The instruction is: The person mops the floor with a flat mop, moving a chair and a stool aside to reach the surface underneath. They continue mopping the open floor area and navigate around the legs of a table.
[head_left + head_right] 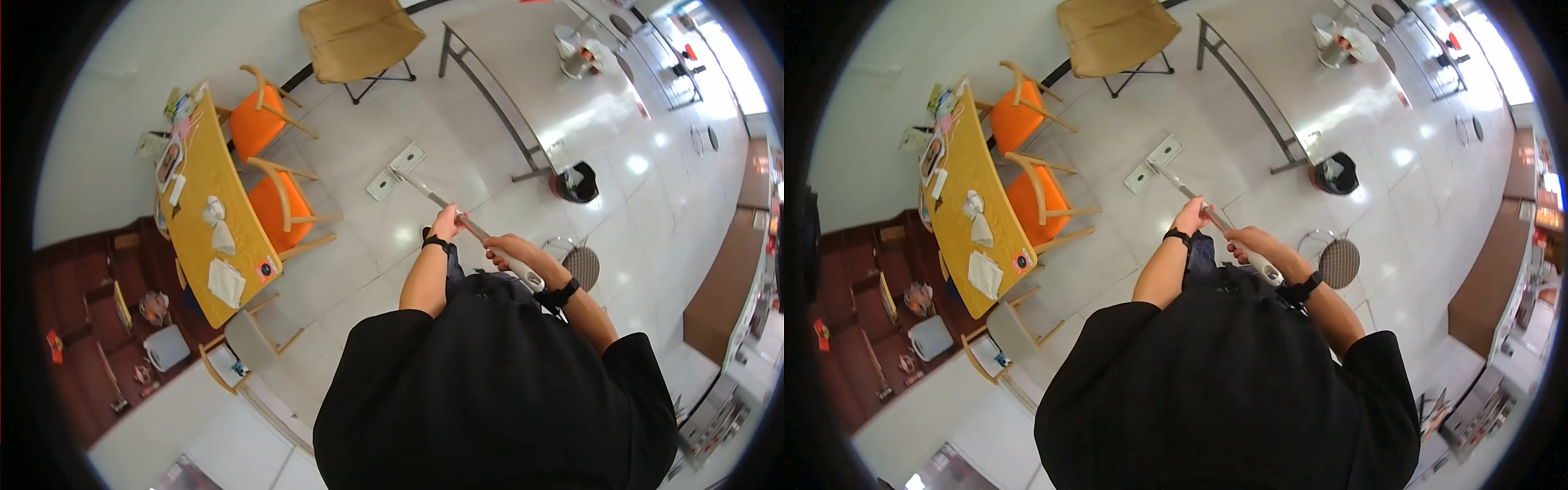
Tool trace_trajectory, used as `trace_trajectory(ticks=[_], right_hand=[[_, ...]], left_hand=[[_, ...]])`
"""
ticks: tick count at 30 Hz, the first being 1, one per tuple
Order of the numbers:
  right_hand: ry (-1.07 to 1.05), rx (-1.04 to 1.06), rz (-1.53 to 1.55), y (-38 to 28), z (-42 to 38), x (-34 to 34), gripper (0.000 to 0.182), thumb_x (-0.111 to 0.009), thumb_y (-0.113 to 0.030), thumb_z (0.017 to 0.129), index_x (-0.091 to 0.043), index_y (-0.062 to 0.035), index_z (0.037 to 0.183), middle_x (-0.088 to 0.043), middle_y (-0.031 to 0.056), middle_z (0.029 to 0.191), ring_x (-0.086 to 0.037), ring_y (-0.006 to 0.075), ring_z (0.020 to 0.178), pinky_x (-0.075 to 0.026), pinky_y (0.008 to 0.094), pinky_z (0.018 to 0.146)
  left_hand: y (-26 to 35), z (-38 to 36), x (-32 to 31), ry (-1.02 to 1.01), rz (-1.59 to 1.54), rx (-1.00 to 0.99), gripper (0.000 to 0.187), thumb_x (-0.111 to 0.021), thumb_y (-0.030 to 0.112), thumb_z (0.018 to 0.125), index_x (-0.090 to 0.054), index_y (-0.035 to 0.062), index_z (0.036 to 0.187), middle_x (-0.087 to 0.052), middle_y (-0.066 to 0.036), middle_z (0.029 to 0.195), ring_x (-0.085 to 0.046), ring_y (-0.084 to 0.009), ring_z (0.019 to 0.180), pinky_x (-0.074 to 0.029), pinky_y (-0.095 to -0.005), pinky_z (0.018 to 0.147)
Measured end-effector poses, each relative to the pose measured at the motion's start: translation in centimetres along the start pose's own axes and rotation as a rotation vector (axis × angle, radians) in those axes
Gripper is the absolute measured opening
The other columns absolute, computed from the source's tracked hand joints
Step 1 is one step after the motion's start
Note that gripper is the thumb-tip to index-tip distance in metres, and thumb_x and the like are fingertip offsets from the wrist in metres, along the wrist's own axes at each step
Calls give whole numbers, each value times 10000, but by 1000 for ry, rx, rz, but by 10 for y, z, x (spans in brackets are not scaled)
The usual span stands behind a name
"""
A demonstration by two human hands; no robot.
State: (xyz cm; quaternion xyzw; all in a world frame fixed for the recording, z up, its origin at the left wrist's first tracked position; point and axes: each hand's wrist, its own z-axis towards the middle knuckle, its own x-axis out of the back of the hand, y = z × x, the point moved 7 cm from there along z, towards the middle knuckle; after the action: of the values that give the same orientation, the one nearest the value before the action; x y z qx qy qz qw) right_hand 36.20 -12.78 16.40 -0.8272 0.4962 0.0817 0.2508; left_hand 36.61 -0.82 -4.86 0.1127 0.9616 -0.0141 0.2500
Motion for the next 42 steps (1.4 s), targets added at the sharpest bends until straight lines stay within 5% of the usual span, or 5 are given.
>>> trace_trajectory(ticks=[6, 22, 27, 35, 42], right_hand=[[126, 42, 72, 75, -66, 52, 216, -532, -199, 801, -479, 5, 753, -483, 34, 644, -411, 55, 439, -346, 177, 356], [327, 200, 643, 340, -270, 136, 311, -488, -215, 832, -434, 14, 1036, -560, 79, 801, -482, 74, 590, -404, 177, 414], [432, 211, 598, 412, -305, 135, 682, -558, -221, 786, -162, -11, 1300, -544, 99, 838, -492, 113, 596, -416, 217, 436], [633, -139, -150, 424, -373, 110, 426, -542, -294, 781, -451, -21, 1095, -540, 107, 637, -543, 141, 631, -432, 285, 518], [822, 14, -488, 395, -349, 122, 332, -527, -286, 787, -523, 2, 952, -540, 175, 666, -530, 274, 603, -417, 354, 566]], left_hand=[[-103, 4, 4, 140, 737, -73, 188, -372, 50, 736, -454, -98, 821, -528, -211, 628, -536, -276, 541, -445, -356, 485], [-463, -46, 84, -80, 1242, 275, 216, -366, 148, 836, -432, -58, 844, -502, -139, 656, -522, -228, 569, -451, -346, 467], [-495, -73, 104, -39, 1332, 301, 208, -344, 121, 838, -426, -58, 901, -517, -148, 711, -542, -237, 600, -468, -368, 505], [-523, -68, 144, -143, 1351, 455, 348, -344, 74, 821, -250, -88, 1114, -560, -216, 816, -602, -278, 619, -518, -408, 514], [-478, -66, 125, -74, 1115, 429, 151, -355, 28, 788, -410, -79, 879, -482, -181, 752, -541, -275, 624, -493, -435, 555]])
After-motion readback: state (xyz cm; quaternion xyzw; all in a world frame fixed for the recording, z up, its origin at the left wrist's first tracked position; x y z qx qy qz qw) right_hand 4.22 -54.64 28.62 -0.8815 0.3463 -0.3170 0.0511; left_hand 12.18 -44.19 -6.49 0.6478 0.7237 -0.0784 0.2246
